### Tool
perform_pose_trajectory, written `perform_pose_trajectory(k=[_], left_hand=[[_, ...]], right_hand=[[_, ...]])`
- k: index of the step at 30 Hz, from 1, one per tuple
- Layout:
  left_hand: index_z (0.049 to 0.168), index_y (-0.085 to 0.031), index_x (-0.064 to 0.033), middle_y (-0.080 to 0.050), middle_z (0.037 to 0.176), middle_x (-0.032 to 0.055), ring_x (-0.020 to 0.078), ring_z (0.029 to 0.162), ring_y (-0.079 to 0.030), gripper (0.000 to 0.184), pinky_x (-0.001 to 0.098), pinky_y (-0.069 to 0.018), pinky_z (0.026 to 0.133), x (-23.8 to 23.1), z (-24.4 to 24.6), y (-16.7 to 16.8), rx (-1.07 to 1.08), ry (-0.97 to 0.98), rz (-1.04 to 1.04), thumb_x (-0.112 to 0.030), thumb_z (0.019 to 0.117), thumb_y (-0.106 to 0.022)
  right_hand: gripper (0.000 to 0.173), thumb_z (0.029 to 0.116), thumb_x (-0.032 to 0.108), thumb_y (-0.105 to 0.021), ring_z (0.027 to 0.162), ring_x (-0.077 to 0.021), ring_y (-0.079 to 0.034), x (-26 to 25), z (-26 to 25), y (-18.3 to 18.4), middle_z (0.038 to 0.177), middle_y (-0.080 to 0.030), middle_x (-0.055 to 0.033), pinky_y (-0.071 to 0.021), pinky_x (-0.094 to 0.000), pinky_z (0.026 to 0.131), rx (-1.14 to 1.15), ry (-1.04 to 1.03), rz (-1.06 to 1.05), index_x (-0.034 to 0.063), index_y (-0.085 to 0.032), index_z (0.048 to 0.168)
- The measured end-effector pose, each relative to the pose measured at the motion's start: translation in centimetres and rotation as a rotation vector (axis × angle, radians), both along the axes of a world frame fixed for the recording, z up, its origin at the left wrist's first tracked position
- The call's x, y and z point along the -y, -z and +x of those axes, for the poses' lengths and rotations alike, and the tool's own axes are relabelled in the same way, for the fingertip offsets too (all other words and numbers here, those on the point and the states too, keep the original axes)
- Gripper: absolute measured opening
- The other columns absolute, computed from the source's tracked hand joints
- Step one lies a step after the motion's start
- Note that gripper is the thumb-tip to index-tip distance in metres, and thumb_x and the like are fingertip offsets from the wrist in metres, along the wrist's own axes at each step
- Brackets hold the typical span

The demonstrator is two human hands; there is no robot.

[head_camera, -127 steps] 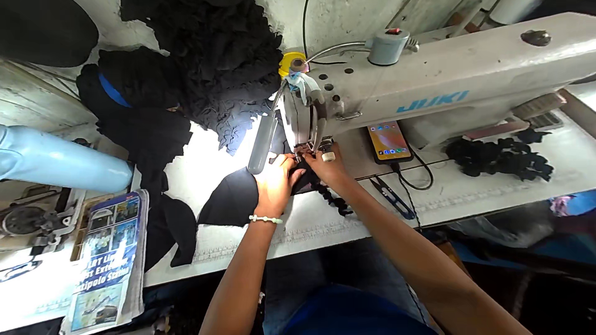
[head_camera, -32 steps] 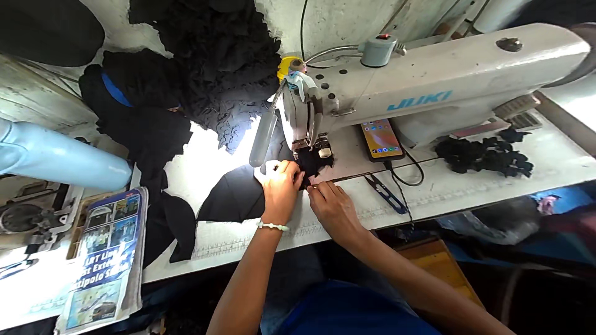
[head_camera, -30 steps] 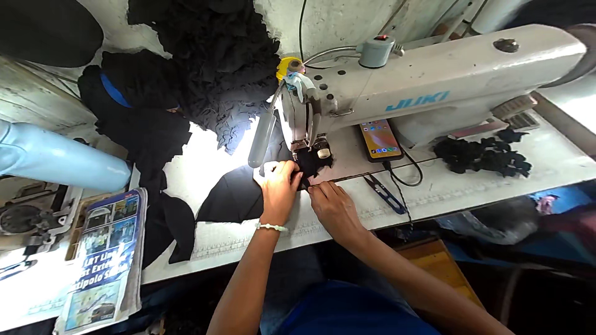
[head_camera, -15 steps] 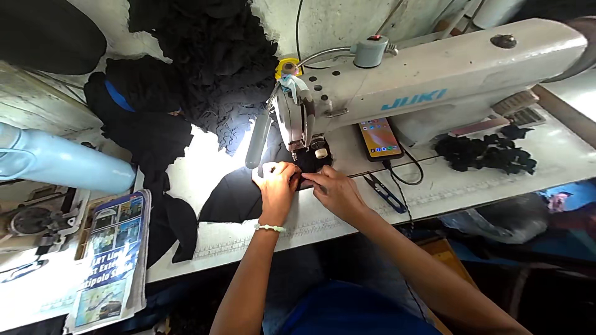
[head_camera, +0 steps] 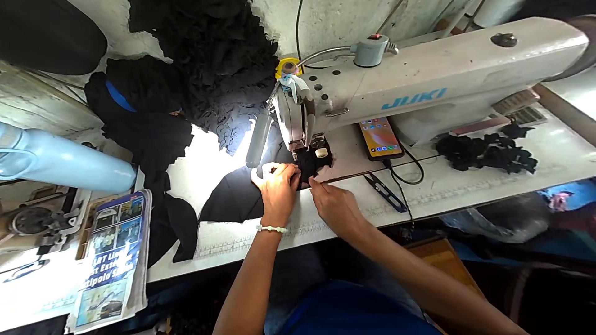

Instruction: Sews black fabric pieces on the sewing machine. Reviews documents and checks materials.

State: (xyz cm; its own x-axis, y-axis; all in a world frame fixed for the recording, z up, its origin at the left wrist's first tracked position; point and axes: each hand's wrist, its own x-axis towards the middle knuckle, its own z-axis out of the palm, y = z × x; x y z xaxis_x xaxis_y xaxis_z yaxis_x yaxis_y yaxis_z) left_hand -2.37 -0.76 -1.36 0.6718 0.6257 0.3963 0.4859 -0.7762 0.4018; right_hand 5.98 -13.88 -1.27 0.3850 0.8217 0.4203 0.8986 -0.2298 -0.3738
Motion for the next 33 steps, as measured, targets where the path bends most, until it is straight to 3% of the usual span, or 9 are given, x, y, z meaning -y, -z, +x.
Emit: perform_pose_trajectory(k=[3,8,11,13,16,19,22,27,33], left_hand=[[0.089,-0.082,-0.0175,-0.078,0.104,-0.0031,0.0301,0.118,-0.064,0.007,0.0725,-0.0205,0.109,0.5,0.3,-0.9,-0.062,-0.029,-0.026,-0.017,0.0895,-0.074],[0.088,-0.082,-0.0156,-0.078,0.104,0.0,0.0371,0.12,-0.063,0.019,0.0787,-0.0167,0.109,1.4,0.8,-1.4,-0.101,-0.055,0.018,-0.031,0.0914,-0.072],[0.093,-0.082,-0.0171,-0.077,0.108,-0.0017,0.0362,0.121,-0.063,0.015,0.0788,-0.0185,0.107,1.6,0.5,-1.1,-0.114,-0.062,0.02,-0.03,0.09,-0.076],[0.097,-0.082,-0.0184,-0.077,0.112,-0.0033,0.0361,0.122,-0.063,0.015,0.0794,-0.0212,0.105,1.7,0.0,-0.5,-0.088,-0.058,0.048,-0.03,0.0907,-0.075],[0.099,-0.081,-0.0182,-0.076,0.117,-0.0021,0.0393,0.123,-0.063,0.017,0.0822,-0.0209,0.103,1.9,-0.4,0.0,-0.064,-0.037,0.068,-0.03,0.0938,-0.071],[0.097,-0.082,-0.0181,-0.075,0.121,-0.0002,0.0414,0.124,-0.061,0.016,0.0826,-0.0204,0.103,1.8,-0.5,0.2,-0.052,-0.012,0.128,-0.029,0.093,-0.071],[0.093,-0.081,-0.0193,-0.074,0.123,-0.0003,0.0412,0.126,-0.06,0.014,0.0812,-0.022,0.103,1.5,-0.5,0.2,-0.066,0.028,0.237,-0.029,0.093,-0.071],[0.09,-0.079,-0.0209,-0.074,0.122,-0.0025,0.0372,0.127,-0.06,0.011,0.0774,-0.027,0.102,0.6,-0.6,0.3,-0.096,0.104,0.334,-0.029,0.0933,-0.071],[0.103,-0.08,-0.0227,-0.075,0.121,0.0018,0.0401,0.124,-0.063,0.015,0.079,-0.0279,0.102,0.6,-0.5,0.5,-0.13,0.122,0.361,-0.027,0.095,-0.069]], right_hand=[[0.034,0.0968,0.006,-0.056,0.052,-0.0296,-0.066,0.3,-0.9,0.3,0.066,-0.067,-0.0142,-0.0532,-0.0394,0.048,-0.004,0.03,-0.003,-0.0029,-0.072,0.125],[0.023,0.0957,0.007,-0.053,0.052,-0.0318,-0.067,0.0,-1.1,-0.4,0.059,-0.063,-0.0138,-0.051,-0.0428,0.046,0.002,0.035,-0.091,-0.0035,-0.074,0.099],[0.028,0.0978,0.012,-0.053,0.05,-0.032,-0.066,0.0,-1.1,-0.4,0.057,-0.062,-0.0135,-0.0503,-0.0432,0.045,-0.006,0.026,-0.088,-0.004,-0.075,0.103],[0.029,0.0983,0.015,-0.055,0.058,-0.034,-0.07,0.2,-0.8,-0.7,0.066,-0.068,-0.0161,-0.0542,-0.0451,0.051,-0.053,-0.001,-0.108,-0.0034,-0.076,0.108],[0.024,0.1009,0.017,-0.06,0.096,-0.0396,-0.07,0.2,1.5,-2.2,0.1,-0.07,-0.0205,-0.0575,-0.0524,0.08,-0.182,-0.09,-0.158,0.0001,-0.077,0.103],[0.015,0.097,0.011,-0.065,0.105,-0.0353,-0.067,-1.5,3.9,-2.1,0.111,-0.072,-0.0149,-0.0534,-0.0521,0.088,-0.225,-0.166,-0.002,0.0035,-0.079,0.097],[0.016,0.0948,0.006,-0.066,0.106,-0.0333,-0.068,-3.8,5.4,-1.0,0.11,-0.075,-0.0116,-0.053,-0.0513,0.09,-0.211,-0.242,0.089,0.0058,-0.081,0.102],[0.015,0.0947,0.006,-0.066,0.109,-0.0353,-0.068,-4.7,6.7,0.7,0.112,-0.075,-0.0122,-0.0526,-0.0532,0.091,-0.058,-0.343,0.025,0.0038,-0.08,0.099],[0.022,0.0955,0.008,-0.062,0.11,-0.0352,-0.067,-3.6,6.6,1.2,0.119,-0.073,-0.012,-0.0525,-0.0539,0.089,0.145,-0.369,0.028,0.0039,-0.078,0.109]])
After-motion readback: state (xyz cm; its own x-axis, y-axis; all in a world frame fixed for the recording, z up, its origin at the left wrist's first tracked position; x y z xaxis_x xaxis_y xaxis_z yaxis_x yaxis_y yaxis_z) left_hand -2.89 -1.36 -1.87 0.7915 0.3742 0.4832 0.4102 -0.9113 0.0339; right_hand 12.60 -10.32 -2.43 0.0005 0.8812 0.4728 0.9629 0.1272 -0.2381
